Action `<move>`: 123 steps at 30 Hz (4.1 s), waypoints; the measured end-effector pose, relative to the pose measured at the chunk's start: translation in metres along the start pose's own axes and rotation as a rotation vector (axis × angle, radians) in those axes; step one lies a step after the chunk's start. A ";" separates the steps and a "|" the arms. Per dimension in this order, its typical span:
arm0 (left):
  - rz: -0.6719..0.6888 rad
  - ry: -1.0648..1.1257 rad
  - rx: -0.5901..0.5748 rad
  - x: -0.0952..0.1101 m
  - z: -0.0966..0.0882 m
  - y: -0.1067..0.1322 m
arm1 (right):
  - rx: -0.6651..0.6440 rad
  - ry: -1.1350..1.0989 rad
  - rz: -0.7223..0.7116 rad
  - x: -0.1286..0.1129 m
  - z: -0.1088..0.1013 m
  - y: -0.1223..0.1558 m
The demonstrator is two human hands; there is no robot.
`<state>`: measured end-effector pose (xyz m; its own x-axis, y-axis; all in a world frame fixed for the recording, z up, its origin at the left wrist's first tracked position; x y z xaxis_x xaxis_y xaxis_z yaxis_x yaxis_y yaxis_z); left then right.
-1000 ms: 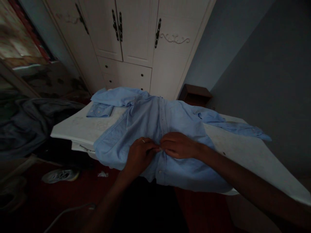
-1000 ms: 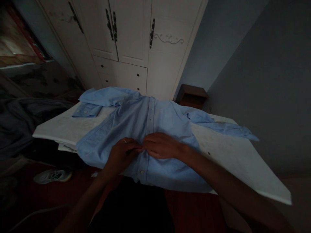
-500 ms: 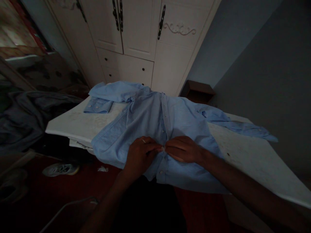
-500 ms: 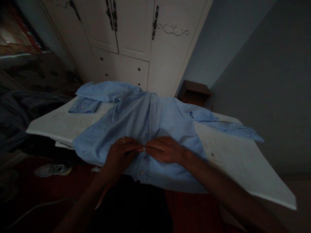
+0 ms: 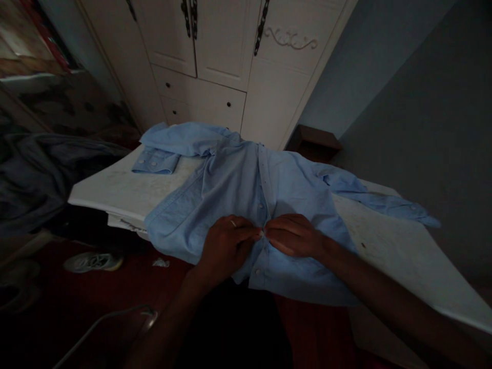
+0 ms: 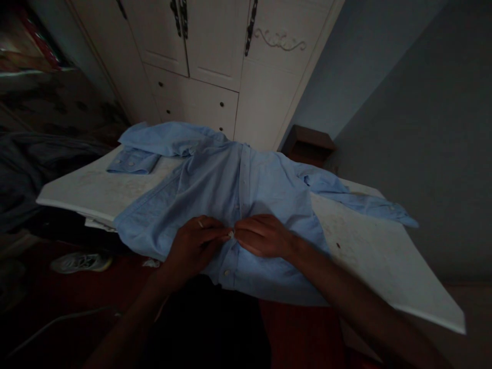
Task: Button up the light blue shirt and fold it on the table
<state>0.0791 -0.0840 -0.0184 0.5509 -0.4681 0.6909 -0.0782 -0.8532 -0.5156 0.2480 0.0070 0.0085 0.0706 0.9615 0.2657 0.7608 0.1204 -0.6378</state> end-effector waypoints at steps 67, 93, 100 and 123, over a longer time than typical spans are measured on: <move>-0.164 -0.316 0.595 0.029 0.047 0.016 | -0.566 -1.413 1.129 0.013 0.012 0.005; -0.187 -0.240 0.564 0.030 0.043 0.016 | -0.529 -1.410 1.258 0.012 0.013 -0.001; -0.314 -0.145 0.482 0.032 0.030 0.009 | -0.521 -1.381 1.235 0.012 0.014 0.000; -0.555 0.019 0.629 0.025 0.037 0.016 | -0.552 -1.318 1.210 0.006 0.021 0.002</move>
<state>0.1225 -0.1007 -0.0285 0.3582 -0.0261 0.9333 0.6814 -0.6760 -0.2805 0.2369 0.0177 -0.0066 0.3872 0.0343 -0.9214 0.8005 -0.5083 0.3175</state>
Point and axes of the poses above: each hand's wrist, its own y-axis away from the middle knuckle, its own z-axis out of the palm, x = y × z, the point moved 2 cm from there along -y, towards the middle knuckle, and after that the axes turned 10 degrees about y, right-handed, at the moved point
